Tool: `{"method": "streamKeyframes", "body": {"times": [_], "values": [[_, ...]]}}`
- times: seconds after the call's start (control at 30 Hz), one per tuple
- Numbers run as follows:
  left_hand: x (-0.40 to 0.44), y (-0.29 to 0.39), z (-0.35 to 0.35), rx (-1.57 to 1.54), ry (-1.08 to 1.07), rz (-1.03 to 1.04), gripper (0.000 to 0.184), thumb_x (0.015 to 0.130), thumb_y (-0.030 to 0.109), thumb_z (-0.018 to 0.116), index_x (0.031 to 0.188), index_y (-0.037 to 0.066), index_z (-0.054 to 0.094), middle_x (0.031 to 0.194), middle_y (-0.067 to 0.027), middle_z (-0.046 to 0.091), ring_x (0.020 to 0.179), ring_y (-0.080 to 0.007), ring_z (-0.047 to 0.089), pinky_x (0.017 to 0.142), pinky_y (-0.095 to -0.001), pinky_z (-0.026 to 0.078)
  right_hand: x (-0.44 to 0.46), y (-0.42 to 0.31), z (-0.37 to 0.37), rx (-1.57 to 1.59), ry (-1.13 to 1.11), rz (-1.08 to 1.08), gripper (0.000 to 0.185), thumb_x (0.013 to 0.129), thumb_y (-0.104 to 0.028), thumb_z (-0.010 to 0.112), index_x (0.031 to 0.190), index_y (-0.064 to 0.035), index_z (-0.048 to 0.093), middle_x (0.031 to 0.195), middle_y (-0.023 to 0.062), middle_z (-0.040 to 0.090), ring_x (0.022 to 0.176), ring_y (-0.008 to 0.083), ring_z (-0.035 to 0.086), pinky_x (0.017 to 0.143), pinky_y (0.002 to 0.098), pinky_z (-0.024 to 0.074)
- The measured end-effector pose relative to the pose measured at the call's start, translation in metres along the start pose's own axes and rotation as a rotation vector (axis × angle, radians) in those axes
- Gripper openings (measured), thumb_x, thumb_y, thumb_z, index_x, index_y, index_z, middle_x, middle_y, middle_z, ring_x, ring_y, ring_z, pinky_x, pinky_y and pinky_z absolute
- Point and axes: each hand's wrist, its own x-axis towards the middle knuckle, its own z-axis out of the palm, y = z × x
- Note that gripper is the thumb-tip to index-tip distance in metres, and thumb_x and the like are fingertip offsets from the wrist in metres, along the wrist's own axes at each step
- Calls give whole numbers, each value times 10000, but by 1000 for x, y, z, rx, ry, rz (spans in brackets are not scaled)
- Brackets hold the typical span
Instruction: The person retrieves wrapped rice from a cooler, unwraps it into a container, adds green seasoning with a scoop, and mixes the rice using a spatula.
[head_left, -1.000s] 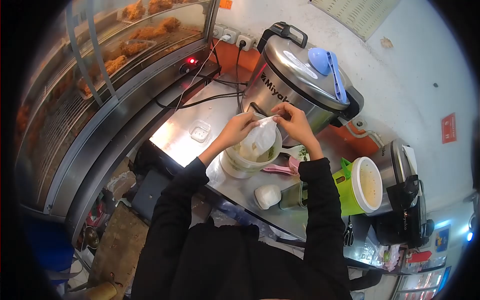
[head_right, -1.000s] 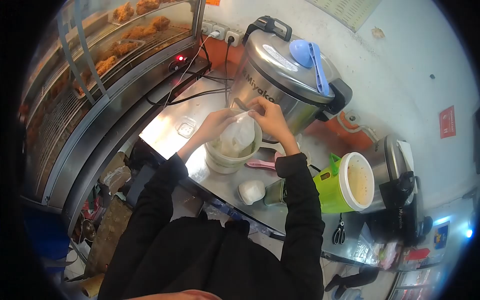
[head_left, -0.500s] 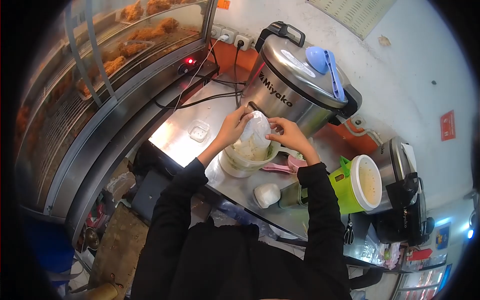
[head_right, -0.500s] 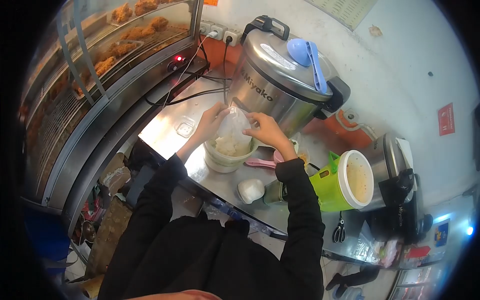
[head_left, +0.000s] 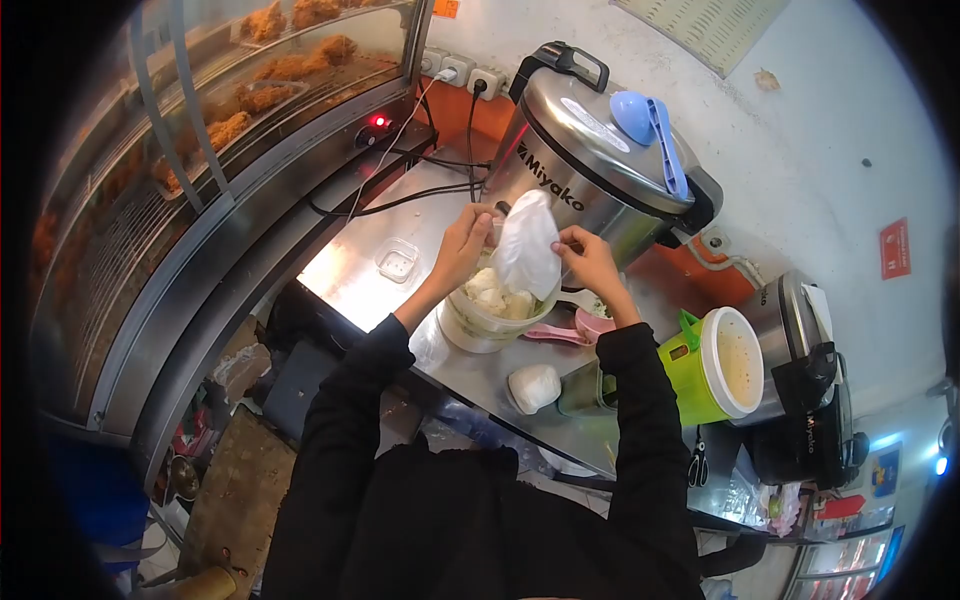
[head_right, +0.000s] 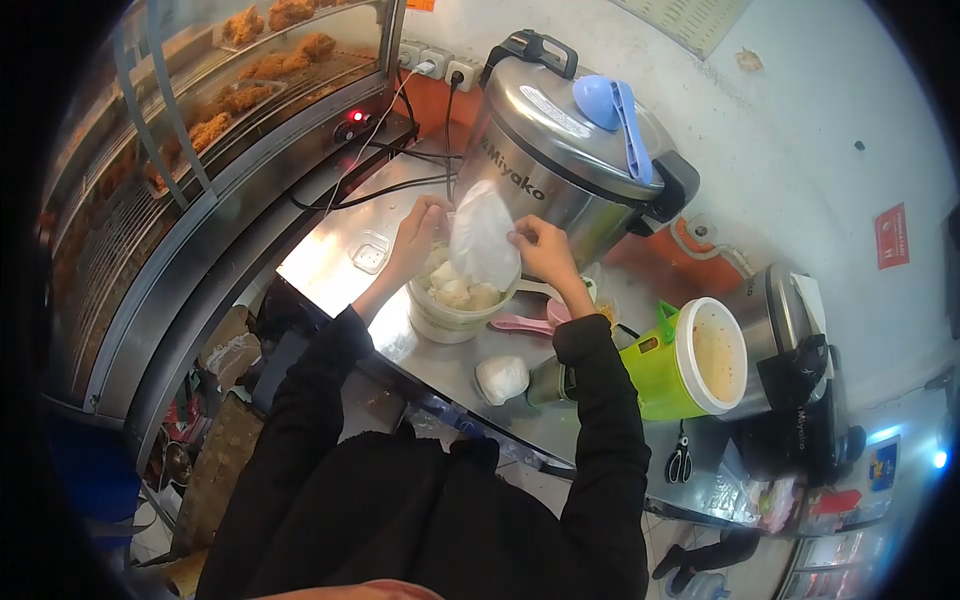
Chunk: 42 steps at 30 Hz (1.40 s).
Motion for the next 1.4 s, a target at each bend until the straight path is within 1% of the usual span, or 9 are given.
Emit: {"method": "streamKeyframes", "body": {"times": [0.1, 0.23, 0.33, 0.4, 0.53, 0.83, 1.23, 1.33, 1.4], "values": [[1, 2, 0, 103, 46, 52, 286, 840, 266, 315, 909, 17, 436, 665, -54, 469, 637, -128, 474, 617, -238, 390, -4, -5, -9, 323, -87, 225, 173, 685, -150, 564, 789, -16, 529, 714, 67, 556, 673, 114, 510, 605, 255, 415], [1, -1, 1, 99, 39, 38, 287, 840, 264, 315, 913, 14, 434, 712, -63, 471, 682, -132, 473, 649, -244, 381, -6, 11, -10, 431, -54, 219, 151, 703, -149, 555, 790, -31, 523, 729, 43, 547, 678, 92, 497, 578, 235, 417], [1, -1, 1, 86, 19, 33, 289, 841, 262, 311, 912, 9, 432, 725, -61, 472, 696, -134, 472, 658, -247, 378, -11, 6, -7, 92, 20, 112, 115, 724, -131, 534, 792, -41, 515, 743, 19, 539, 680, 94, 492, 565, 220, 415], [1, 1, 1, 113, 22, 42, 287, 842, 257, 308, 917, 8, 430, 729, -60, 471, 700, -136, 468, 666, -247, 376, -18, -11, -8, 589, -94, 257, 118, 733, -114, 521, 817, -33, 501, 748, 22, 538, 687, 93, 492, 560, 216, 409], [0, 3, 2, 103, 39, 34, 284, 844, 253, 305, 921, 10, 429, 722, -56, 465, 695, -132, 456, 671, -247, 372, -16, 12, -9, 272, -18, 81, 116, 749, -98, 498, 850, -43, 487, 788, 23, 529, 694, 95, 491, 577, 232, 427], [1, -5, 1, 50, 15, 26, 284, 846, 256, 302, 924, 13, 428, 719, -60, 465, 702, -133, 459, 680, -246, 374, -27, 0, -37, 749, -73, 335, 208, 766, -67, 445, 971, -35, 435, 851, 31, 520, 759, 130, 526, 664, 263, 439], [1, -5, 0, 63, 6, 18, 294, 841, 267, 319, 923, 11, 438, 723, -76, 486, 714, -142, 483, 690, -253, 385, -94, 34, -114, 804, 131, 432, 279, 769, -88, 452, 1042, -63, 398, 894, 21, 514, 803, 119, 520, 704, 255, 433], [1, -2, 0, 117, -5, 7, 296, 841, 269, 318, 923, 12, 439, 716, -75, 490, 718, -142, 489, 689, -253, 385, -110, 46, -116, 744, 202, 556, 394, 739, -78, 493, 1098, -49, 333, 972, 89, 473, 863, 177, 490, 718, 296, 420], [1, 0, -1, 105, -5, -8, 290, 841, 263, 319, 924, 12, 440, 710, -72, 490, 721, -136, 487, 687, -247, 384, -119, 46, -111, 735, 477, 573, 502, 733, -64, 504, 1167, -47, 251, 1077, 148, 399, 981, 217, 421, 783, 317, 385]]}}
